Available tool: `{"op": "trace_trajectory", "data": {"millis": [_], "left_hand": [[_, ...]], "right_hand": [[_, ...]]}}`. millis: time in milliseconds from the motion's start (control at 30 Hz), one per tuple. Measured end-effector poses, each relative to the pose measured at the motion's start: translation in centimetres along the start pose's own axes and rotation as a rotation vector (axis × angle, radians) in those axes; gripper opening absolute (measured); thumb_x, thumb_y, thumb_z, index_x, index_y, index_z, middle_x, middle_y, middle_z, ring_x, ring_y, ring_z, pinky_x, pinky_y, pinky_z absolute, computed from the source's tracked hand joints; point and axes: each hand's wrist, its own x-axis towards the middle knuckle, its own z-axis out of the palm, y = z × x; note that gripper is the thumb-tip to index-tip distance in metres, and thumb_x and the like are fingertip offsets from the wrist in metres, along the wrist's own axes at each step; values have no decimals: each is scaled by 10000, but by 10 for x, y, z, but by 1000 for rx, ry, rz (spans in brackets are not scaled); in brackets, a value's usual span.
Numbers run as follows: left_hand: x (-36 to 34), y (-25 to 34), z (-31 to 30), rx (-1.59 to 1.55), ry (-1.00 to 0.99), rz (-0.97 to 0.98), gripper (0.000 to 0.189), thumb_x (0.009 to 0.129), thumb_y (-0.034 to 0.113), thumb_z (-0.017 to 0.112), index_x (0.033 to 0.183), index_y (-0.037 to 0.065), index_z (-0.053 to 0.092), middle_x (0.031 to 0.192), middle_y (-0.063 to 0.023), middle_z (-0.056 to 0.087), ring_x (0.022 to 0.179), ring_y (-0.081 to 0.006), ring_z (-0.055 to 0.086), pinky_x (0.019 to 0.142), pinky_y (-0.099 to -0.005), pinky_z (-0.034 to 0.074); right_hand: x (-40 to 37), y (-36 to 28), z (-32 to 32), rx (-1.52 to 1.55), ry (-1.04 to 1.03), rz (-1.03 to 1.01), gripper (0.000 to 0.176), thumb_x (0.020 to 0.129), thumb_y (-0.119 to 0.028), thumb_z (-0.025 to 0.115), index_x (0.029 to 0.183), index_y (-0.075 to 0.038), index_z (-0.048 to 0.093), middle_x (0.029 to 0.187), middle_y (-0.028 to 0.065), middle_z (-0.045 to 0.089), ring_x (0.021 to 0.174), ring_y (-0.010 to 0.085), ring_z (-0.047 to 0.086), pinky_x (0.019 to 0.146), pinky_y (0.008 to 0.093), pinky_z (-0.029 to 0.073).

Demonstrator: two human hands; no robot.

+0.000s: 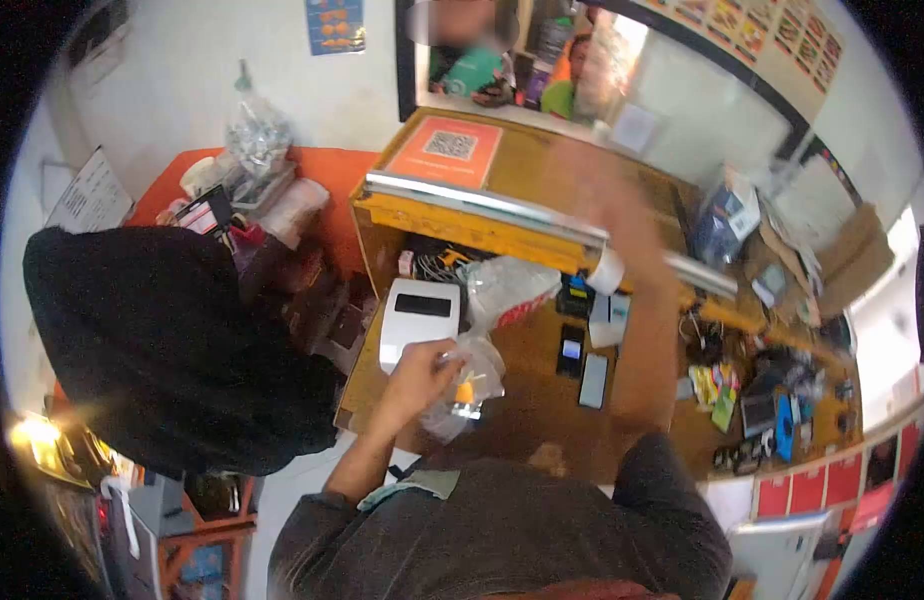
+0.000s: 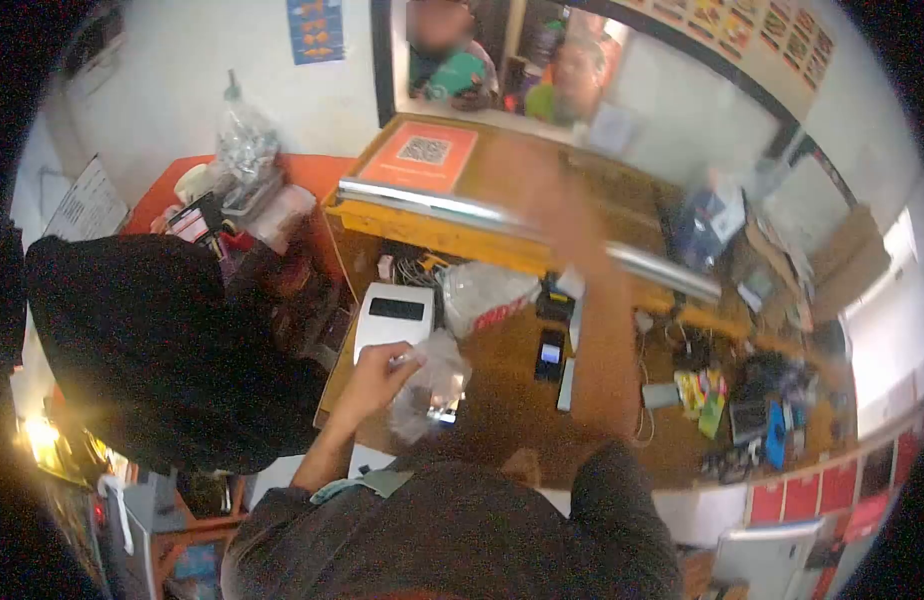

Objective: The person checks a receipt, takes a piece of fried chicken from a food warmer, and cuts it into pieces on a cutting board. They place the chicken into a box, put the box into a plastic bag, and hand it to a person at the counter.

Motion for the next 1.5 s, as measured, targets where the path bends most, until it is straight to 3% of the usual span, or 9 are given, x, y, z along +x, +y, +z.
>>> {"op": "trace_trajectory", "data": {"millis": [500,633,767,800,1033,1167,1267,1333,1500], "left_hand": [[-29,-68,122,231,493,-393,231,800,154,656,1012,75,612,821,-106,596,670,-320,579,587,-380,470],[2,127,89,639,724,338,139,843,122,604,961,52,626,737,-124,578,600,-334,524,597,-412,461],[-34,-26,140,527,42,272,196,856,114,581,1037,53,625,805,-150,594,699,-360,558,675,-421,480],[-84,-115,167,374,-596,-166,284,894,138,561,1171,86,593,996,-122,630,902,-333,601,803,-405,486],[-90,-70,124,-1258,-601,-891,399,922,204,552,1267,12,498,1176,-160,578,1083,-233,576,964,-357,455],[-50,-61,137,-2281,-529,-462,364,917,236,568,1207,19,532,1070,-105,601,936,-185,604,861,-277,499],[-63,-64,138,-611,-319,-375,365,914,281,586,1183,36,556,1028,-60,592,834,-136,567,738,-246,490],[-82,-82,146,-612,-245,-503,361,912,288,593,1177,44,567,1001,-44,585,806,-116,543,696,-234,467],[-103,-60,123,-576,-323,-737,400,911,302,595,1230,62,570,856,0,577,741,-84,504,656,-237,434]], "right_hand": [[-259,101,51,-536,-137,625,305,744,26,590,1032,-70,617,923,215,589,807,378,577,720,450,476],[-345,119,4,-342,206,367,217,815,-111,582,1019,-51,623,919,194,602,780,341,587,724,447,488],[-399,144,33,-136,-422,500,319,806,-205,611,1082,-46,585,925,171,564,795,331,555,739,462,486],[-409,142,58,-76,-569,526,349,804,-228,618,1098,-45,575,927,166,555,799,329,547,742,466,486],[-433,168,65,1062,-409,1182,387,839,-319,593,1144,-83,573,884,85,571,676,250,558,618,381,502],[-421,181,89,987,-290,1199,373,876,-309,607,1152,-64,553,846,48,630,715,203,590,643,360,456],[-354,178,52,975,106,1510,459,859,-361,643,1190,-52,566,994,101,652,870,223,627,773,367,491],[-281,171,12,-10,-800,1180,431,840,-373,668,1101,-32,623,957,124,653,875,227,626,819,366,490],[-96,115,-23,-160,434,231,226,826,-199,669,971,-35,613,861,125,662,788,267,629,763,362,473]]}}
